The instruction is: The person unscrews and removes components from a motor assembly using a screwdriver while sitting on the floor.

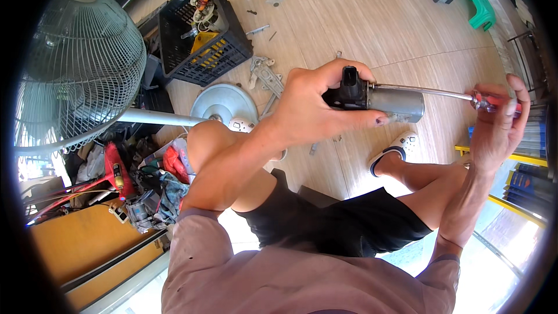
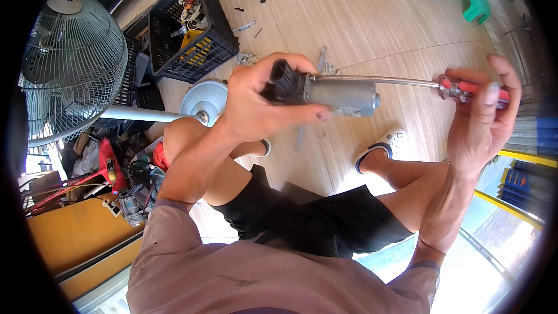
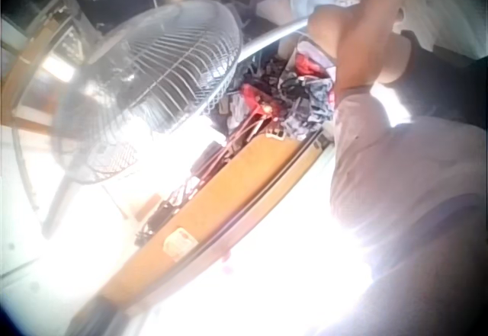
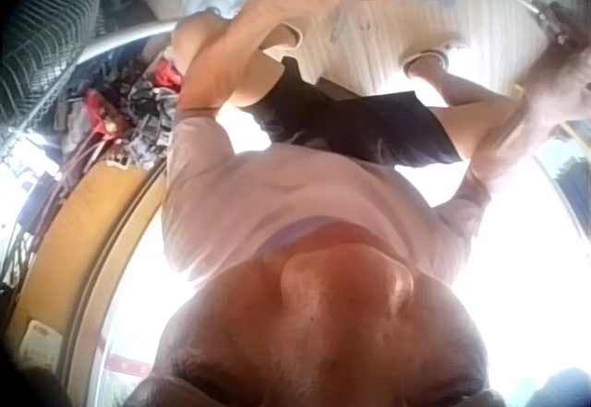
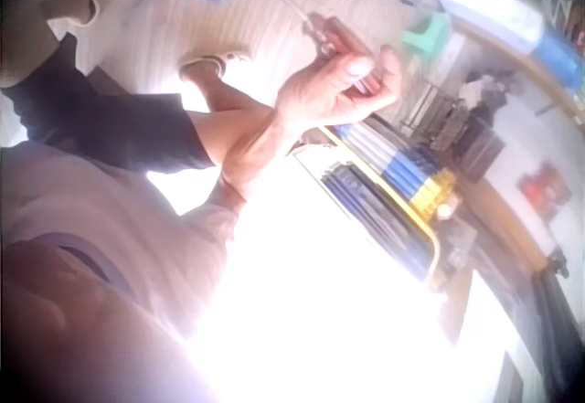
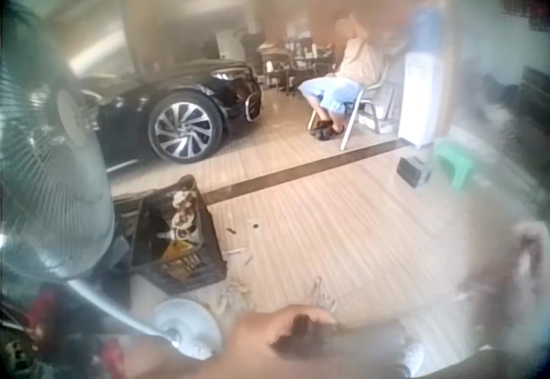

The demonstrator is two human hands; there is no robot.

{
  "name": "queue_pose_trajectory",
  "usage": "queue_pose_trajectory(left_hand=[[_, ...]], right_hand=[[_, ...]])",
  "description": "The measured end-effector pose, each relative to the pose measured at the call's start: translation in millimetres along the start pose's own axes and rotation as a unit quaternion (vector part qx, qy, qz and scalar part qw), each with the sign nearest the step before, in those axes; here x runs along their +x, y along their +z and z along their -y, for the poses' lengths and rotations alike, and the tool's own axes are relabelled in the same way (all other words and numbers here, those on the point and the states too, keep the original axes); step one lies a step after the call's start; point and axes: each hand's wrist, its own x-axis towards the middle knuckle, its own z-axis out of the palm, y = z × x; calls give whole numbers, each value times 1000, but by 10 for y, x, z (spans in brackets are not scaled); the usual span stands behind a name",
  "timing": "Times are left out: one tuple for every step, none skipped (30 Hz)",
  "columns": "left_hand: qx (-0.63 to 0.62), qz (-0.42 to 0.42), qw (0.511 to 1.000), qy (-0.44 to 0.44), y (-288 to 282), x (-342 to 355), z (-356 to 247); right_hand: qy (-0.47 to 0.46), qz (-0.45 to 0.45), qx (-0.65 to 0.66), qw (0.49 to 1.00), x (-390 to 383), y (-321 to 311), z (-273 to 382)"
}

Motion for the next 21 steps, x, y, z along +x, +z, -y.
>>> queue_pose_trajectory(left_hand=[[5, -15, 999, 34, 21, 1, 50], [7, -29, 997, 70, 43, 7, 73], [5, -30, 997, 70, 51, 14, 71], [-6, -29, 997, 69, 58, 20, 67], [-15, -30, 997, 67, 59, 25, 68], [-14, -31, 997, 67, 47, 24, 55], [-7, -20, 999, 50, 26, 21, 32], [2, -9, 999, 32, 14, 12, 13], [4, -9, 999, 31, 17, 7, 14], [0, -10, 999, 32, 24, 3, 19], [-8, -8, 999, 35, 36, 11, 22], [-9, -6, 999, 35, 47, 16, 32], [-5, -16, 999, 39, 59, 18, 41], [2, -29, 999, 42, 52, 8, 51], [1, -29, 999, 43, 46, 6, 45], [-2, -21, 999, 28, 33, 2, 39], [-5, -14, 1000, 14, 17, -1, 38], [-3, -13, 1000, 16, 26, 10, 11], [-14, -9, 1000, 14, 31, 23, -11], [-29, -6, 1000, 9, 30, 25, -1], [-29, -6, 1000, 8, 30, 22, -1]], right_hand=[[-73, 58, 61, 994, 65, 108, -1], [-144, 115, 118, 976, 135, 182, 29], [-157, 135, 102, 973, 151, 161, 45], [-169, 154, 86, 970, 166, 138, 59], [-129, 162, 111, 972, 128, 89, 67], [-109, 167, 123, 972, 84, 25, 56], [-89, 171, 135, 972, 47, -35, 50], [-52, 106, 79, 990, -9, -89, 10], [-34, 72, 51, 996, -12, -122, -17], [-14, 39, 24, 999, -8, -136, -33], [-62, 113, 60, 990, 58, -116, -14], [-86, 150, 77, 982, 81, -23, 12], [-108, 186, 96, 972, 100, 71, 35], [-119, 103, 122, 980, 99, 357, 71], [-125, 62, 134, 981, 91, 409, 84], [-130, 20, 144, 981, 82, 462, 92], [-105, 36, 127, 986, 59, 376, 73], [-95, 42, 120, 987, 35, 259, 78], [-85, 49, 113, 989, 17, 144, 78], [-72, 41, 29, 996, 9, 53, 56], [-65, 36, -14, 997, 11, 20, 30]])
